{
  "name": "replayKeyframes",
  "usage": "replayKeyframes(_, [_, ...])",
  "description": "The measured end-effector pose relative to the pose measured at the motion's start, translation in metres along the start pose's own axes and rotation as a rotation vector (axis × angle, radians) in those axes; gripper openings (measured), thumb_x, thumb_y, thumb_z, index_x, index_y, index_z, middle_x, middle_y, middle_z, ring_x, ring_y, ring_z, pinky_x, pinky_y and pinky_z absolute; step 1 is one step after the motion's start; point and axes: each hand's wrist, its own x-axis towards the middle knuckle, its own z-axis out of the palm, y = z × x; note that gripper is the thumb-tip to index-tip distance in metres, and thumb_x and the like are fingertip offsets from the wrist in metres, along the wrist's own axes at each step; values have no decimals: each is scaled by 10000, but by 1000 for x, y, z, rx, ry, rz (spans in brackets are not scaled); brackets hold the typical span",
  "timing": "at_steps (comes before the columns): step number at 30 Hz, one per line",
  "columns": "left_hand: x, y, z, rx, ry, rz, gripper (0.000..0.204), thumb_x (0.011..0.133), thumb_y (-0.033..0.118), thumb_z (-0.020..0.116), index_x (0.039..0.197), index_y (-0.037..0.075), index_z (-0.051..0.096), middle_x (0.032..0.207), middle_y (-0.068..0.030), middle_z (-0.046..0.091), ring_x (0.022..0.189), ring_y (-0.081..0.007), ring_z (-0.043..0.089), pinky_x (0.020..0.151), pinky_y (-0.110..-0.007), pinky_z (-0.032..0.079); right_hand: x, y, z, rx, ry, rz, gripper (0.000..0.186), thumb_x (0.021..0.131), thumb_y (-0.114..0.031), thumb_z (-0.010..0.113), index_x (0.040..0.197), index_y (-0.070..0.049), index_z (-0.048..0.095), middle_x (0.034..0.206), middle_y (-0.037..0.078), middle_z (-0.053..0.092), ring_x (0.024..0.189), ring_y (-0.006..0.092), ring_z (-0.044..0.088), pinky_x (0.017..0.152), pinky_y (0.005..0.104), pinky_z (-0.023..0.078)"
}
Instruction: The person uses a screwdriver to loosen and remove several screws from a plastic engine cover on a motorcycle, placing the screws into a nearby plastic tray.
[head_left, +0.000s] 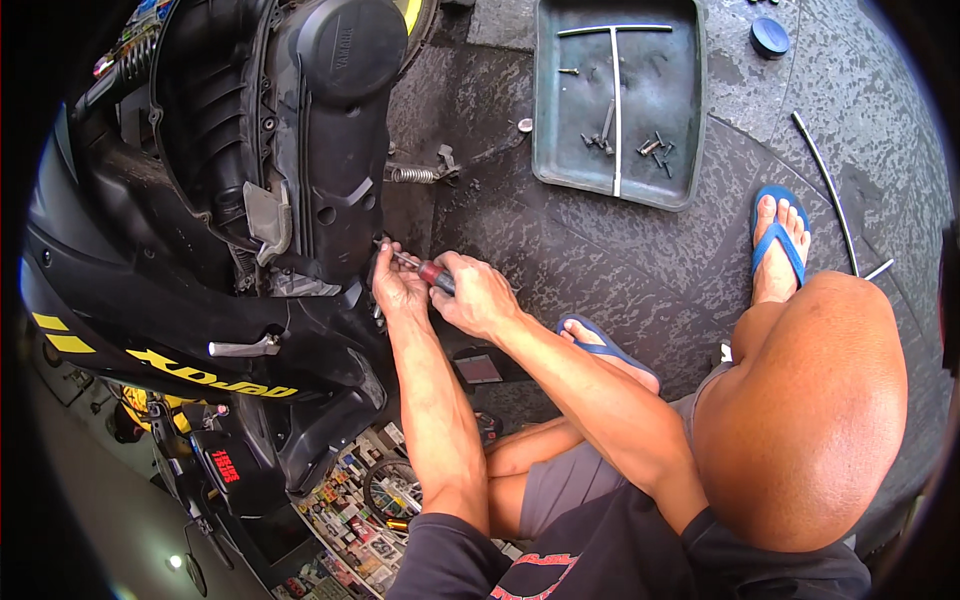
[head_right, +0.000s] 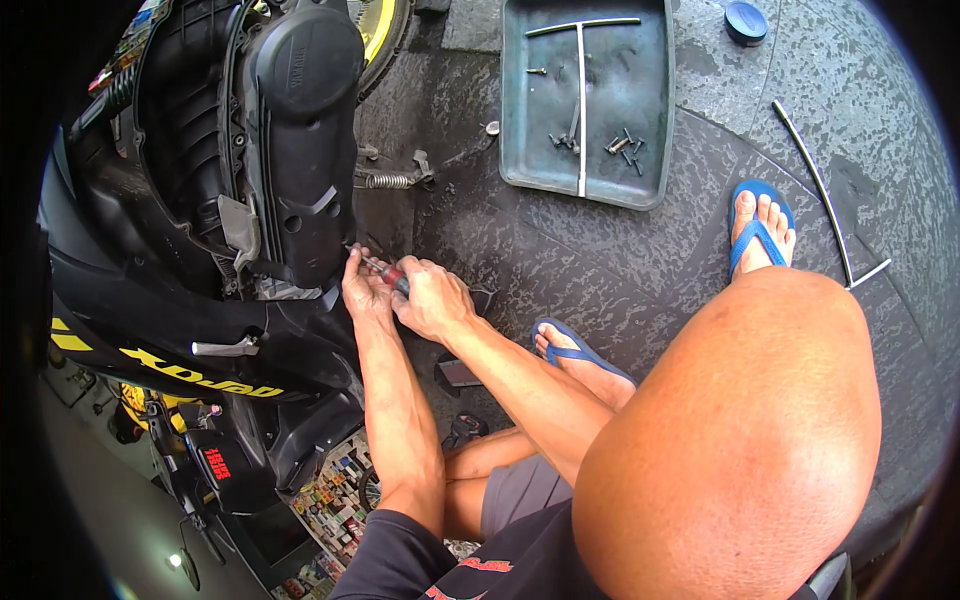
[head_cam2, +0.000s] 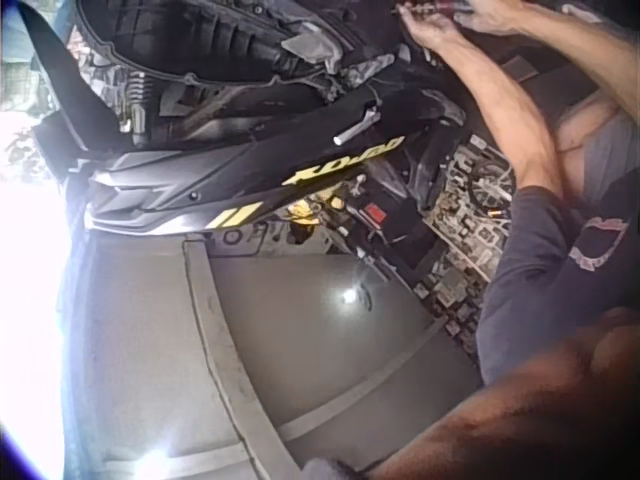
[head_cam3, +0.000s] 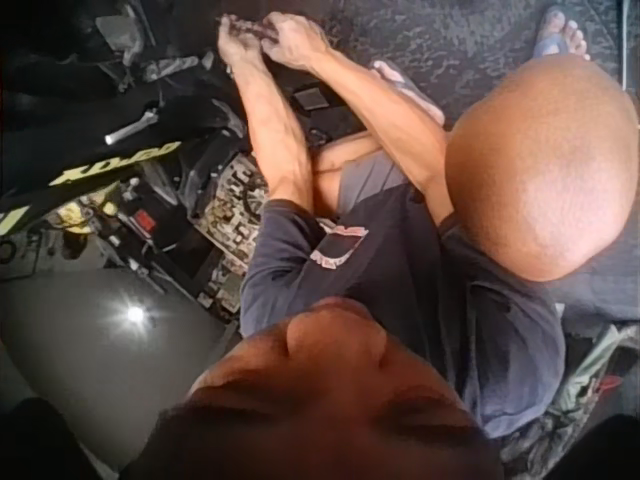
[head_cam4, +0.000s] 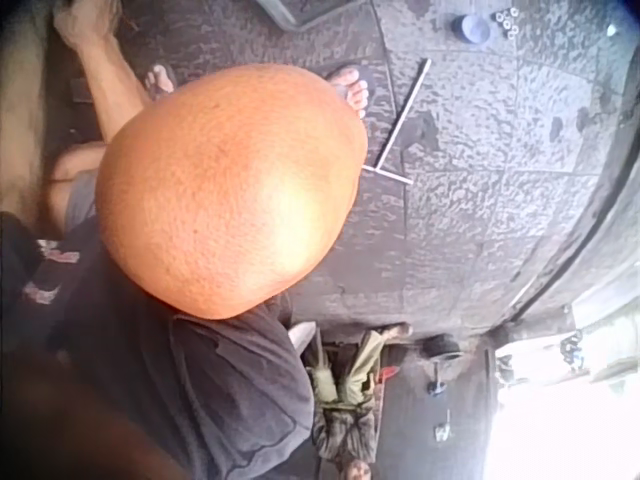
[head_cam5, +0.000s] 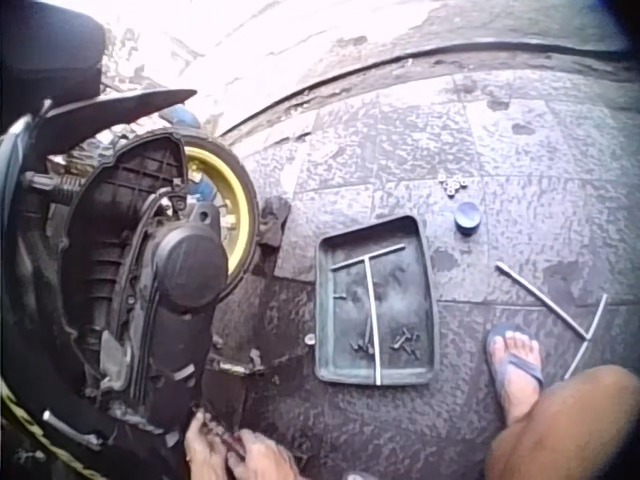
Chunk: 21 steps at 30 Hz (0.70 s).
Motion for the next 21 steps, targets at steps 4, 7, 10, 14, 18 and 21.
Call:
replayKeyframes(4, [9, 6, 2, 2, -17, 0, 179, 894, 114, 720, 1051, 48, 667, 855, -38, 650, 719, -147, 594, 637, -297, 506, 6, -6, 5, 1, 15, 18, 388, 823, -201, 692, 1153, -14, 612, 1101, 237, 662, 1018, 442, 639, 873, 501, 517])
replayKeyframes(7, [15, 8, 6, 16, -15, -23, 142, 912, 109, 694, 1038, 52, 658, 831, -46, 665, 705, -154, 609, 632, -301, 518, 7, -6, 8, 8, 31, 13, 398, 825, -196, 691, 1169, -15, 607, 1109, 240, 655, 1016, 444, 638, 873, 499, 520])
replayKeyframes(10, [19, 8, 7, 10, 4, -30, 153, 913, 112, 697, 1045, 44, 659, 838, -44, 654, 710, -151, 597, 632, -298, 508, 9, -5, 12, 2, 45, -12, 385, 835, -191, 681, 1169, -21, 596, 1102, 238, 647, 1002, 445, 641, 859, 505, 526])
replayKeyframes(14, [25, 10, 5, 10, -6, -23, 174, 914, 129, 706, 1054, 33, 669, 841, -30, 632, 731, -142, 577, 640, -301, 488, 11, -5, 19, -20, 69, -54, 353, 850, -194, 665, 1152, -34, 576, 1083, 231, 634, 981, 444, 646, 834, 515, 534])
replayKeyframes(18, [26, 9, 1, 8, -3, -14, 170, 918, 135, 704, 1046, 30, 671, 834, -34, 633, 721, -141, 572, 638, -297, 486, 12, -3, 26, 8, 78, -39, 362, 851, -195, 668, 1156, -28, 568, 1084, 228, 631, 979, 444, 645, 834, 515, 534])
replayKeyframes(21, [23, 11, 2, 21, -18, -20, 176, 933, 154, 688, 1053, 27, 666, 838, -42, 638, 712, -144, 571, 633, -294, 485, 11, -2, 32, 55, 90, -30, 355, 872, -208, 655, 1157, -15, 569, 1098, 239, 635, 984, 451, 644, 834, 524, 531])
